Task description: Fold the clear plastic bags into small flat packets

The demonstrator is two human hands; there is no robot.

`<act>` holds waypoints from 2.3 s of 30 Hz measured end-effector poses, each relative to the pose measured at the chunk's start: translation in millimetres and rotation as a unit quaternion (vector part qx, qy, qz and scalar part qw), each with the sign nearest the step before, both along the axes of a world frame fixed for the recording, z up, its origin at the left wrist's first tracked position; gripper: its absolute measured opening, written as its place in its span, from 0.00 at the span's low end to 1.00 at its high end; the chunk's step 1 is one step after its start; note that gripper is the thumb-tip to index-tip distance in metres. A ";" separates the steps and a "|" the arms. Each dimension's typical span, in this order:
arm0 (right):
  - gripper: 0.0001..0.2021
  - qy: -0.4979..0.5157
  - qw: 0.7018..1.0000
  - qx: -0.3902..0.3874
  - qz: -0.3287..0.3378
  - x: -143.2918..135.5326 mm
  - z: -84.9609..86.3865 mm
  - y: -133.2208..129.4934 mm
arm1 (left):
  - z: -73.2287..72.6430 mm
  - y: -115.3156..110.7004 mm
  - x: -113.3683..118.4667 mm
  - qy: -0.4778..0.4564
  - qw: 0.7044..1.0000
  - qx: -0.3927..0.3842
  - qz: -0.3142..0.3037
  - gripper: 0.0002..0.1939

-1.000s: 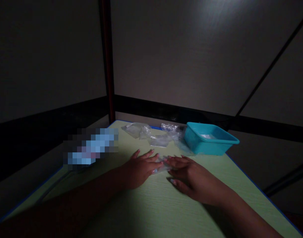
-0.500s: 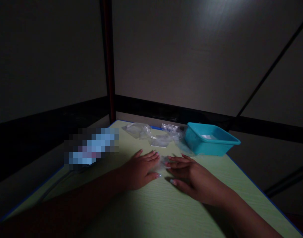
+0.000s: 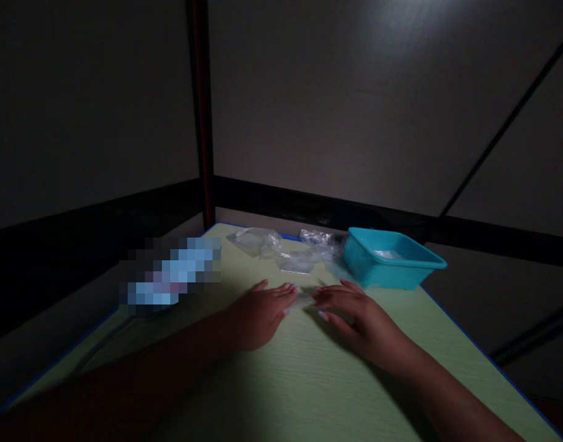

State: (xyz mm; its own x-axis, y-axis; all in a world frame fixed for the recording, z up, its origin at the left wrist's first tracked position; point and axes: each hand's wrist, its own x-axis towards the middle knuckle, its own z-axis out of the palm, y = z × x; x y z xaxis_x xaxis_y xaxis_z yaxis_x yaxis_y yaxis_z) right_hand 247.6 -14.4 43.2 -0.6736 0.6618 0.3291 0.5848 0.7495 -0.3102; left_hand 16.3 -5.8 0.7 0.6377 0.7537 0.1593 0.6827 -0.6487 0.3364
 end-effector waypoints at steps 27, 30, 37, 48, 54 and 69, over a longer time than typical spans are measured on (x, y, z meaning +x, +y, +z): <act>0.13 0.332 0.903 -0.250 -0.105 2.7 -13.5 14.0 | 22.8 -11.8 9.7 -0.426 0.782 -0.454 -0.038 0.20; 0.13 0.369 0.880 -0.275 -0.114 2.5 -12.6 15.0 | 25.8 -12.8 12.5 -0.493 0.701 -0.513 -0.048 0.25; 0.19 0.386 0.856 -0.313 -0.146 6.7 -22.3 24.1 | 21.3 -11.7 15.4 -0.541 0.653 -0.529 0.034 0.36; 0.19 0.292 0.891 -0.295 -0.186 14.0 -34.5 33.4 | 21.3 0.1 2.7 -0.277 0.923 -0.212 0.160 0.22; 0.15 0.065 0.943 -0.135 -0.297 14.2 -30.1 31.9 | 21.5 -10.7 6.1 -0.164 0.985 0.035 -0.046 0.14; 0.25 -0.177 0.978 -0.049 -0.101 7.4 -30.1 10.3 | 12.0 -10.0 2.2 -0.029 0.988 -0.012 -0.154 0.30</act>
State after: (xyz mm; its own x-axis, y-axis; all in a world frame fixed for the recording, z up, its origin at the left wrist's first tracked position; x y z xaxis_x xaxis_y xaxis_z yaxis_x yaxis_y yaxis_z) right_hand 255.0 -4.1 13.1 -0.5856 0.8102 0.0275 0.8021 0.5840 -0.1252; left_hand 18.5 -15.8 12.6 0.8278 0.5286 0.1880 0.4324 -0.8146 0.3867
